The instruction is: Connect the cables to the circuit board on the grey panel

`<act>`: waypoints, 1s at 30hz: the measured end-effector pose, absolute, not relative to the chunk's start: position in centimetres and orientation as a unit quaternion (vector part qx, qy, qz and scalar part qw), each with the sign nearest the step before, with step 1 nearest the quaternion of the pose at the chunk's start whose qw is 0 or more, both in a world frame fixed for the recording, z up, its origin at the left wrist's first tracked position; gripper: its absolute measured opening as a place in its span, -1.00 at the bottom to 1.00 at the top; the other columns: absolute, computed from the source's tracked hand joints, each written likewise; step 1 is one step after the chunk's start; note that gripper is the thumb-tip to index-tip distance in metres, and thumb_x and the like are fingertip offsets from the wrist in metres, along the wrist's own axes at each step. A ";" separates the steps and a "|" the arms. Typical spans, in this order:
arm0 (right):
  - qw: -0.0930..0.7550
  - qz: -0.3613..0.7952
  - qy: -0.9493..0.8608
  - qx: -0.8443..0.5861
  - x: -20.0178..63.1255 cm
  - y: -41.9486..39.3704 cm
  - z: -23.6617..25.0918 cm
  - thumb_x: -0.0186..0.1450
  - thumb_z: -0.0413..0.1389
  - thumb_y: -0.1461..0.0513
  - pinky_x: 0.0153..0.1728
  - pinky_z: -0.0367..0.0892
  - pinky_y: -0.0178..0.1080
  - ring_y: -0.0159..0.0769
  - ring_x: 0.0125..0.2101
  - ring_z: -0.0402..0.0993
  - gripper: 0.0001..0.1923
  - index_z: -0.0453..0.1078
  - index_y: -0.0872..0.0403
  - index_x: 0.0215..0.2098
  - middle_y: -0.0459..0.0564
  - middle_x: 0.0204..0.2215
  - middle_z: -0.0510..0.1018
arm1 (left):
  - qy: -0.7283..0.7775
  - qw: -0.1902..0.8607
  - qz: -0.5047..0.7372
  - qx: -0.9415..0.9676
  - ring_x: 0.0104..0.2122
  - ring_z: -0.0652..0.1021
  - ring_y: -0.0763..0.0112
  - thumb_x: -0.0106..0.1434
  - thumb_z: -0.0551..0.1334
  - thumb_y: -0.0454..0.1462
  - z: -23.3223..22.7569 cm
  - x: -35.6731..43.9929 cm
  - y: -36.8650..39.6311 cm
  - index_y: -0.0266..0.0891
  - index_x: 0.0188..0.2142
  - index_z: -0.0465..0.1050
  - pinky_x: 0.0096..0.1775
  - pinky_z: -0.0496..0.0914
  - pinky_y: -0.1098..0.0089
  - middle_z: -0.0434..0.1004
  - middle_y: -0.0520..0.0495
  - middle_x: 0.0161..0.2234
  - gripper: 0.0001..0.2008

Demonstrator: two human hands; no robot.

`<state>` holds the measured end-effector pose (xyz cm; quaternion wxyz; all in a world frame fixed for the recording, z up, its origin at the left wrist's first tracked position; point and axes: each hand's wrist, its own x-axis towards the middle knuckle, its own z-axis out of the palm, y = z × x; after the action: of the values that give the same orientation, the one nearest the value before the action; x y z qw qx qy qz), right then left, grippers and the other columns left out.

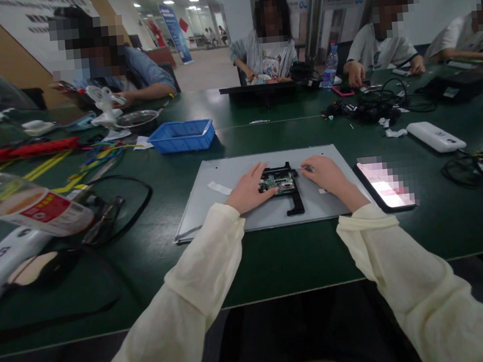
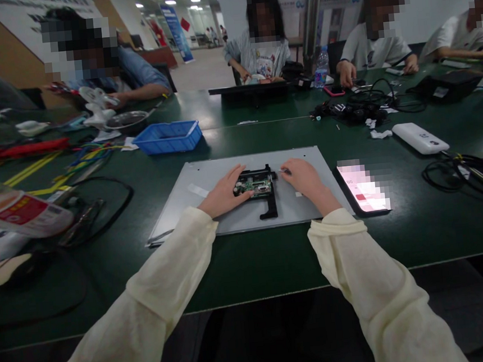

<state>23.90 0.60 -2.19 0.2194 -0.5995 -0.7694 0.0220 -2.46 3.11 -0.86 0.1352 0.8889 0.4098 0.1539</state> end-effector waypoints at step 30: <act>0.193 0.014 -0.808 -0.556 15.5 5.4 -0.4 0.32 0.01 0.28 -0.19 0.26 -0.26 -0.21 -0.19 0.48 -0.77 0.50 0.03 -0.17 0.05 -0.22 0.60 | 0.425 0.145 0.197 0.872 0.29 0.05 0.03 0.12 0.19 0.10 -1.6 -2.4 3.1 -0.26 0.32 -0.24 0.21 0.09 0.08 -0.12 -0.33 0.32 -0.04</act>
<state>15.47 5.38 -0.38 0.1935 -0.5565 -0.8079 0.0143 -2.40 3.13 -1.57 0.1446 0.8719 0.4245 0.1965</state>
